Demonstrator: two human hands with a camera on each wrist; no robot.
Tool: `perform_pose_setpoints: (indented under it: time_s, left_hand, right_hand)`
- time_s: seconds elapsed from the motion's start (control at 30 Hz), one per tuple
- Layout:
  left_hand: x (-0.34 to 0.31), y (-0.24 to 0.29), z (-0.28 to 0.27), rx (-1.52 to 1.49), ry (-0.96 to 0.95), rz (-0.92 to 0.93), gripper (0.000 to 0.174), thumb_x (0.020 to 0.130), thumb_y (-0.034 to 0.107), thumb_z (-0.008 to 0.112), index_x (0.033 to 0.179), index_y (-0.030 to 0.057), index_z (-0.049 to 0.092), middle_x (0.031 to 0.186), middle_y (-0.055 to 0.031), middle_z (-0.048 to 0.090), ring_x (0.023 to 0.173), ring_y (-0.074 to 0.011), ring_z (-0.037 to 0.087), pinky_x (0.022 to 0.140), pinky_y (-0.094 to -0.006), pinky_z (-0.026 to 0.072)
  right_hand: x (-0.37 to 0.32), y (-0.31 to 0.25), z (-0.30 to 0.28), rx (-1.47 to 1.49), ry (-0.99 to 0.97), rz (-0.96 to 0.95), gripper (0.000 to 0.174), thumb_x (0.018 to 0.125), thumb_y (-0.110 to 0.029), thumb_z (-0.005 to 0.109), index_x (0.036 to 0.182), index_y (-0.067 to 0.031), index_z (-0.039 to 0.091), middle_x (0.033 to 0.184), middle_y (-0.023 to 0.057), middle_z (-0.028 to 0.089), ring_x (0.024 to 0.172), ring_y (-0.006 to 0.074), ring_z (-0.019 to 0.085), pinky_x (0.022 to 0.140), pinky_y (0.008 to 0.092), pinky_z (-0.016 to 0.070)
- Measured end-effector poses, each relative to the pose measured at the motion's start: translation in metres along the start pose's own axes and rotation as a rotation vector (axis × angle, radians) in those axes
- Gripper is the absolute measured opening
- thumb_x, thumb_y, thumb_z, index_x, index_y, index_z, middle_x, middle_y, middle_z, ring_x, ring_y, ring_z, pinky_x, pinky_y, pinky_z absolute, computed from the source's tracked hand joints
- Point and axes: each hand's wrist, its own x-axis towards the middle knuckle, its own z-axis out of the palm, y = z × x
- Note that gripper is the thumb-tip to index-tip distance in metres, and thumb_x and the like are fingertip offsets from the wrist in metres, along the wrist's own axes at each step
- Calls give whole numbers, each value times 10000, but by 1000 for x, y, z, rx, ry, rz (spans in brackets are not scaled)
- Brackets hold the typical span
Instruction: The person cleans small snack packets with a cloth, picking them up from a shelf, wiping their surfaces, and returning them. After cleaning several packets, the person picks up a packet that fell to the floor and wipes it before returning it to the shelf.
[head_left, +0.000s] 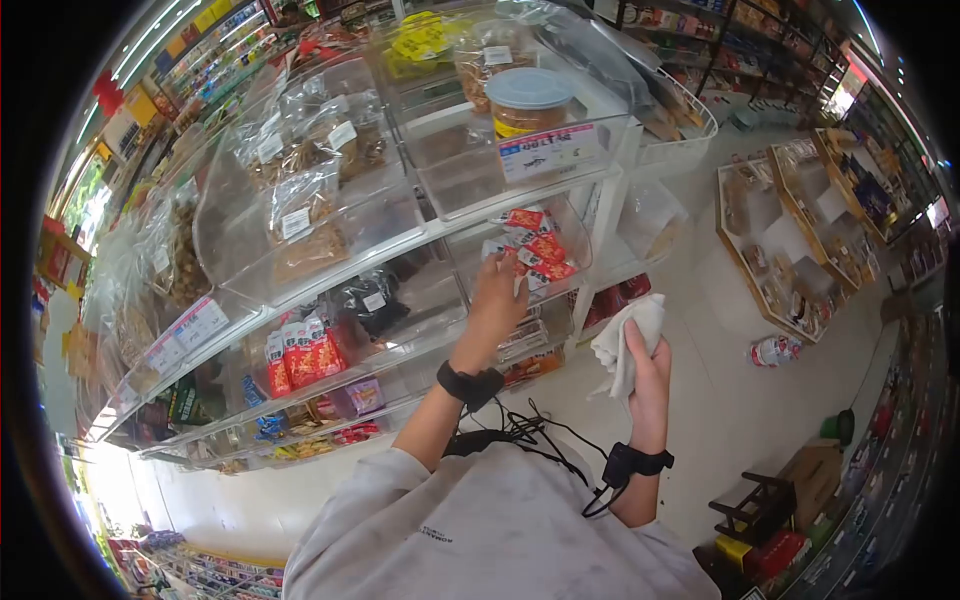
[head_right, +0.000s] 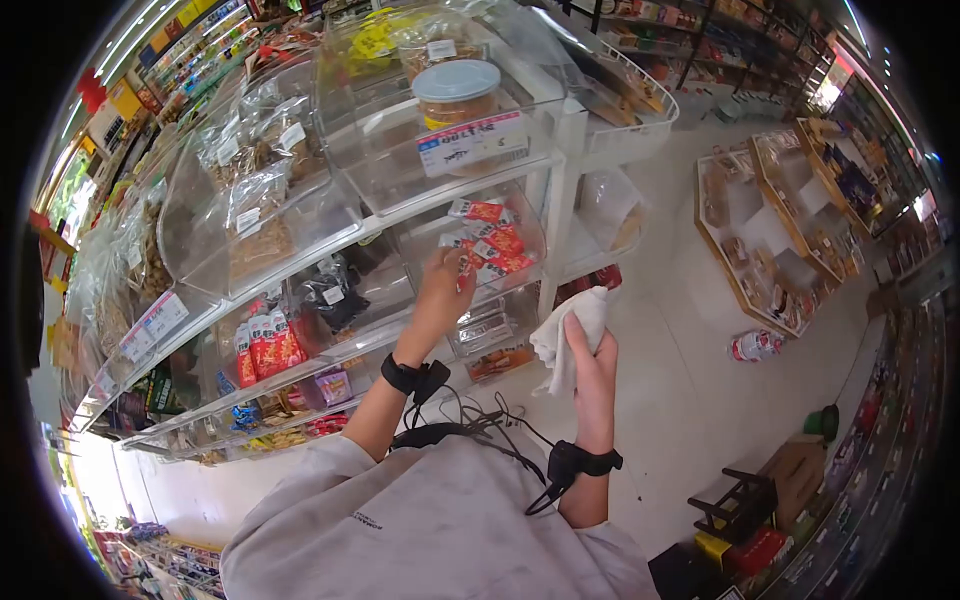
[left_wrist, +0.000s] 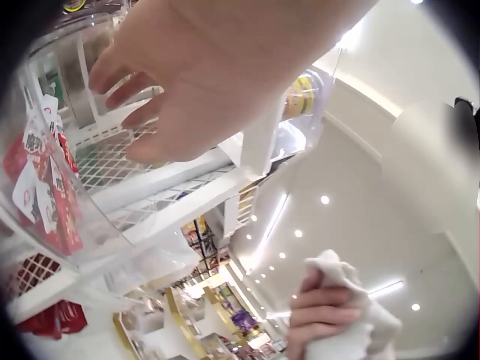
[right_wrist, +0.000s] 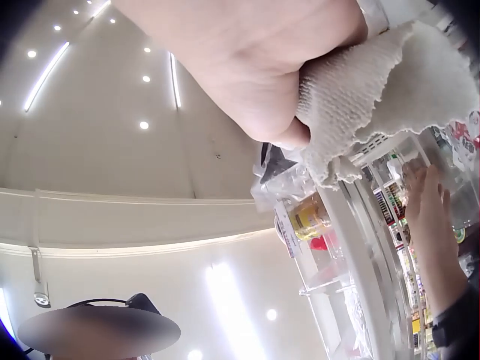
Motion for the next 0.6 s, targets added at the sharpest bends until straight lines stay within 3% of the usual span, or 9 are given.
perform_pose_setpoints:
  time_s: [0.03, 0.13, 0.23, 0.33, 0.43, 0.53, 0.6]
  left_hand:
    - [10, 0, 19, 218, 48, 42, 420, 917, 147, 648, 1273, -58, 559, 1147, -255, 673, 1039, -418, 669, 912, -470, 541]
    - [29, -42, 64, 458, 150, -69, 583, 898, 230, 683, 1339, -90, 478, 1199, -316, 627, 1116, -490, 608, 966, -512, 506]
    - [44, -28, 46, 31, -277, -539, 655, 867, 228, 708, 1358, -118, 447, 1226, -331, 598, 1145, -490, 585, 960, -507, 505]
    - [30, -43, 67, 223, -71, -353, 673, 843, 200, 730, 1377, -99, 448, 1140, -311, 641, 1054, -464, 635, 907, -510, 527]
    - [26, -64, 82, 268, 65, -156, 553, 826, 170, 748, 1286, -77, 565, 1027, -272, 680, 940, -449, 669, 843, -503, 542]
    - [30, -52, 69, -104, 98, -206, 402, 802, 158, 781, 1130, -51, 677, 982, -250, 701, 913, -415, 693, 825, -461, 547]
    - [34, -44, 57, -131, 106, -201, 336, 808, 157, 787, 1063, -45, 705, 1021, -241, 706, 928, -385, 704, 815, -427, 550]
  right_hand:
    - [1, -3, -14, 8, 25, -14, 288, 977, -265, 687, 1079, 4, 666, 971, 25, 682, 865, 79, 608, 749, 249, 473]
    - [2, -5, -30, 19, 66, -27, 300, 976, -269, 686, 1090, 7, 670, 978, 27, 687, 867, 82, 612, 758, 250, 473]
    - [4, -11, -38, 23, 93, -43, 313, 977, -274, 684, 1101, 13, 672, 989, 30, 691, 874, 87, 616, 767, 254, 476]
    - [6, -11, -49, 12, 99, -32, 320, 981, -275, 678, 1109, 18, 670, 1001, 33, 693, 888, 89, 617, 780, 257, 478]
    - [10, -7, -55, -3, 67, -9, 328, 989, -282, 666, 1120, 19, 663, 1006, 35, 691, 893, 90, 616, 788, 257, 480]
    - [19, -5, -51, -9, 36, -6, 335, 998, -293, 652, 1135, 13, 653, 1009, 33, 686, 896, 89, 616, 794, 256, 482]
    - [22, -2, -45, -10, 19, 0, 337, 1004, -297, 644, 1143, 9, 648, 1013, 32, 683, 902, 89, 615, 798, 254, 485]
